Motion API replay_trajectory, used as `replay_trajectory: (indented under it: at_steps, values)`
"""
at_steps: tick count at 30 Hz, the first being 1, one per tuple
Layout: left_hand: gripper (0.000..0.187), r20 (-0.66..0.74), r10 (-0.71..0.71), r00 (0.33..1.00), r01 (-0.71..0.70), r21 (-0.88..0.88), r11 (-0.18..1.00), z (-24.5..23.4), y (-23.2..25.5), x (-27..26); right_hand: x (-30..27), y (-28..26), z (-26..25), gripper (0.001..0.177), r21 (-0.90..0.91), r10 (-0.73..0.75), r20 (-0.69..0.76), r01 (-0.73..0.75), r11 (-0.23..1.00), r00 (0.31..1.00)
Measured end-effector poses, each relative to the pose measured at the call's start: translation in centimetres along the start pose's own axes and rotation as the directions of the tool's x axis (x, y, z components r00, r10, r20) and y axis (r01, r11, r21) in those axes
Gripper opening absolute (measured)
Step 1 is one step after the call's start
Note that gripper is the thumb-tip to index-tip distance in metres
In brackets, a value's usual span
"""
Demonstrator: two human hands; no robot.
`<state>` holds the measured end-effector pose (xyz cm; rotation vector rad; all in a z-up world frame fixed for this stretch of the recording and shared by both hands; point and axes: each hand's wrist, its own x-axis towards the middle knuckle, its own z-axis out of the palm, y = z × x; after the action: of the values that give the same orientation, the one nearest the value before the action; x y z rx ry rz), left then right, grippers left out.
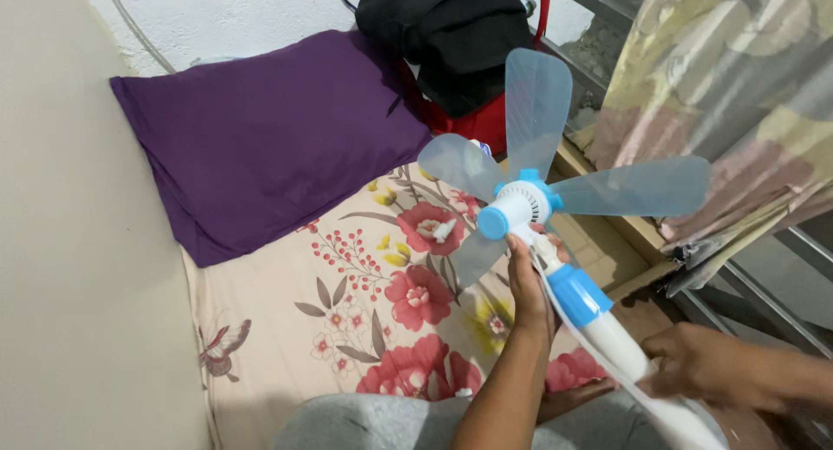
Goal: The person assembles a small blue and white pedestal fan on a bed. They attach the fan head to the pole, secure the blades, and connect the power cord to the base.
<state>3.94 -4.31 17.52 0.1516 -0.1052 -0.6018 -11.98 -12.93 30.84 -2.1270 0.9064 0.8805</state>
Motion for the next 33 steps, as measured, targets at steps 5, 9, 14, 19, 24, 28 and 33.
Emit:
replay_trajectory:
  at_steps: [5,9,14,19,24,28,33]
  values:
    - [0.056,-0.087,-0.179,0.980,0.176,-0.043,0.983,-6.8,1.6,-3.5,2.1,0.4,5.9,0.045,-0.348,-0.054,-0.060,0.030,0.937,0.997]
    - [0.062,0.048,-0.251,0.967,0.252,-0.020,0.968,-13.0,3.2,-8.5,4.9,2.4,10.2,0.045,-0.530,0.132,-0.003,-0.113,0.840,0.991]
    - [0.054,0.003,-0.327,0.945,0.326,-0.084,0.942,-14.9,4.9,-11.9,4.8,4.9,13.6,0.056,-0.178,0.132,-0.023,-0.134,0.975,0.991]
    - [0.053,-0.040,-0.296,0.954,0.287,-0.144,0.947,-13.7,4.4,-12.6,1.8,2.9,14.2,0.055,-0.040,0.207,-0.113,-0.213,0.976,0.972]
    - [0.055,-0.121,-0.263,0.957,0.256,-0.073,0.964,-13.1,4.2,-13.6,3.2,6.4,15.8,0.035,0.108,-0.406,-0.506,0.523,0.846,0.761]
    - [0.058,-0.109,-0.259,0.960,0.252,-0.076,0.965,-12.9,4.5,-14.2,3.2,7.1,15.3,0.035,0.830,-0.252,-0.177,0.281,0.482,0.952]
    - [0.053,-0.031,-0.308,0.951,0.308,-0.003,0.951,-13.1,2.9,-16.2,4.1,3.4,15.2,0.043,0.703,-0.218,-0.152,0.261,0.661,0.964]
